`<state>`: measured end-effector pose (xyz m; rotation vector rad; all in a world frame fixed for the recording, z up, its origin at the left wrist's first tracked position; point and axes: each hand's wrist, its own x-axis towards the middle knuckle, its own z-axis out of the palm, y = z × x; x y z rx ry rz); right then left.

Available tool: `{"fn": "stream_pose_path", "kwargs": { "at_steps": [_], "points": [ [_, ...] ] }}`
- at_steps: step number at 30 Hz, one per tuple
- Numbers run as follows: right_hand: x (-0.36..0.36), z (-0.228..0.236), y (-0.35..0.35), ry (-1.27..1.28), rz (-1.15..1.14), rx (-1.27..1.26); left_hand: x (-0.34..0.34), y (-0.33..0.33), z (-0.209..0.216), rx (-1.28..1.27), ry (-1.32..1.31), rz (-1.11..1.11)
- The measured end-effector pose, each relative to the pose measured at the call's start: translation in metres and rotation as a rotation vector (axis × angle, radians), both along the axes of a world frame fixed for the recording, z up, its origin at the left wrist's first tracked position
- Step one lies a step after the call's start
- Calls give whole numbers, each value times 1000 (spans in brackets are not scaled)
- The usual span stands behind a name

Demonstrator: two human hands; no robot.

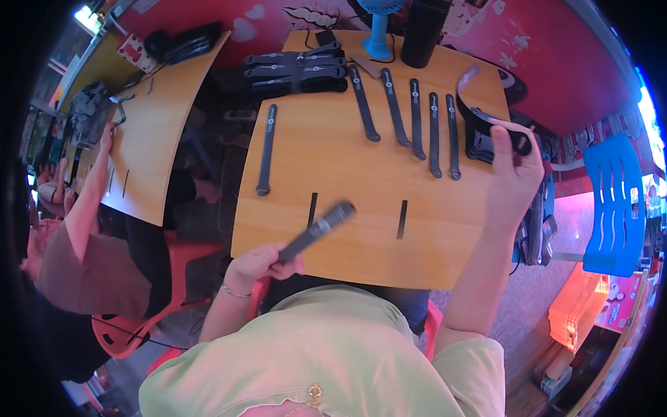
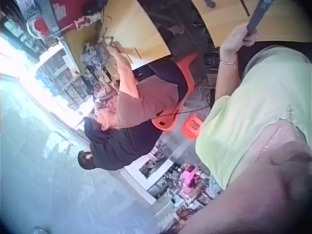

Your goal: Assembling black storage straps by threading elastic loops and plastic components through them.

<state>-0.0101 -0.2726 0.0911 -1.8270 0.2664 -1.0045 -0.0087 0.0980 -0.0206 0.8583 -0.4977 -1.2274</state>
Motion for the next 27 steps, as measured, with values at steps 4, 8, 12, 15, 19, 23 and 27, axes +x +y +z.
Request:
{"fn": "stream_pose_path", "kwargs": {
  "at_steps": [4,8,12,15,19,23,27],
  "points": [
    [33,6,40,-40,121,-88,12,-21,1,-226,116,560],
    [65,-4,79,-46,112,-202,42,-26,10,-159,65,802],
    [75,-27,118,-95,199,-508,62,-25,10,6,-61,1010],
    [72,-61,141,108,326,-609,76,-17,-7,85,-79,1034],
    [72,-100,161,370,428,-749,88,-6,-19,196,-57,1042],
    [64,-100,168,453,619,-793,97,5,-18,225,-87,1038],
    [72,-104,166,527,653,-658,102,12,-12,269,-92,974]
  ]
}}
